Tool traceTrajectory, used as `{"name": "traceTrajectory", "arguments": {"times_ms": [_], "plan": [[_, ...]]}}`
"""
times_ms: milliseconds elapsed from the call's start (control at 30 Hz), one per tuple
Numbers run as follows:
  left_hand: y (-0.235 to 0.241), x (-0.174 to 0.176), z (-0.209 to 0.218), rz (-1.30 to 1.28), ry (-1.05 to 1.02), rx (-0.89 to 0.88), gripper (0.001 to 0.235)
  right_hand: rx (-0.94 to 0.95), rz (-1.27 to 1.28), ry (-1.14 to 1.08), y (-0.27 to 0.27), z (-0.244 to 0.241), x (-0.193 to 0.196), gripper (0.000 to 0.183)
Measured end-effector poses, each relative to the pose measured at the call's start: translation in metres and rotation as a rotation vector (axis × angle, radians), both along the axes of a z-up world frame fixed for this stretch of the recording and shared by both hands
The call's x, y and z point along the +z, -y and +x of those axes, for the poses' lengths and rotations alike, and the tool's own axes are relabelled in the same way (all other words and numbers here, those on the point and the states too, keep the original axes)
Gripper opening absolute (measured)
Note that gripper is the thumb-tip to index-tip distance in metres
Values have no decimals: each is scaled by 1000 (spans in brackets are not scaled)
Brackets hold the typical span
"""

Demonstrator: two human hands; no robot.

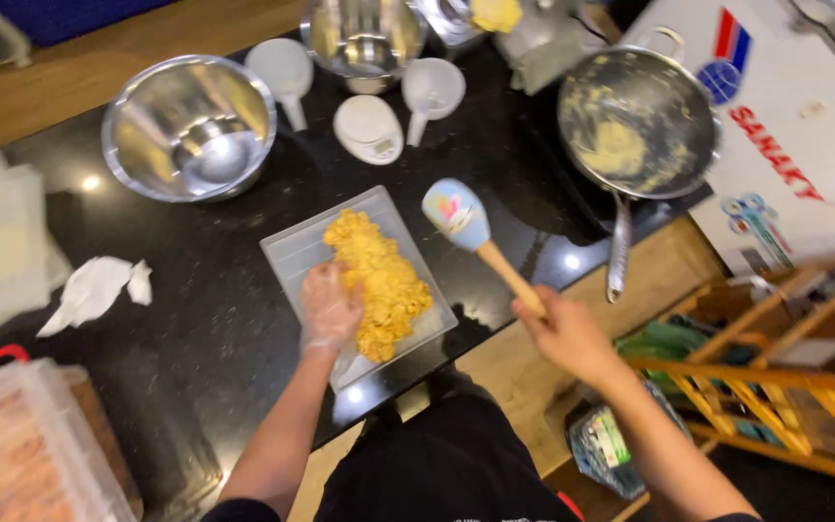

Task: Spreading and flattening a yellow mixture onto a tray to create a pastry base

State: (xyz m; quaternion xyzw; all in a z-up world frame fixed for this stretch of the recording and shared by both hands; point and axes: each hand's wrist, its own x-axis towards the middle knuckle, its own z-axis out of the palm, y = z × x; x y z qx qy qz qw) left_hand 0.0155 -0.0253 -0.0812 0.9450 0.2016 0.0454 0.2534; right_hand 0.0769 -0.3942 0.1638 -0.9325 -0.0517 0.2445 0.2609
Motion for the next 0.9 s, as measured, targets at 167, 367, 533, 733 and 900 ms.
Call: {"name": "traceTrajectory", "arguments": {"times_ms": [167, 367, 533, 733, 900], "plan": [[-20, -57, -4, 103, 228, 11, 50, -139, -173, 302, 105, 72, 9, 52], [8, 59, -7, -16, 64, 69, 58, -90, -573, 425, 223, 208, -23, 49], [42, 98, 4, -15, 81, 100, 60, -79, -620, 162, 233, 271, -39, 49], [63, 133, 32, 33, -449, 63, 75, -67, -473, 57, 252, 283, -40, 53], [47, 117, 41, 53, -634, 39, 74, 68, 10, 824, 254, 256, -51, 29]]}}
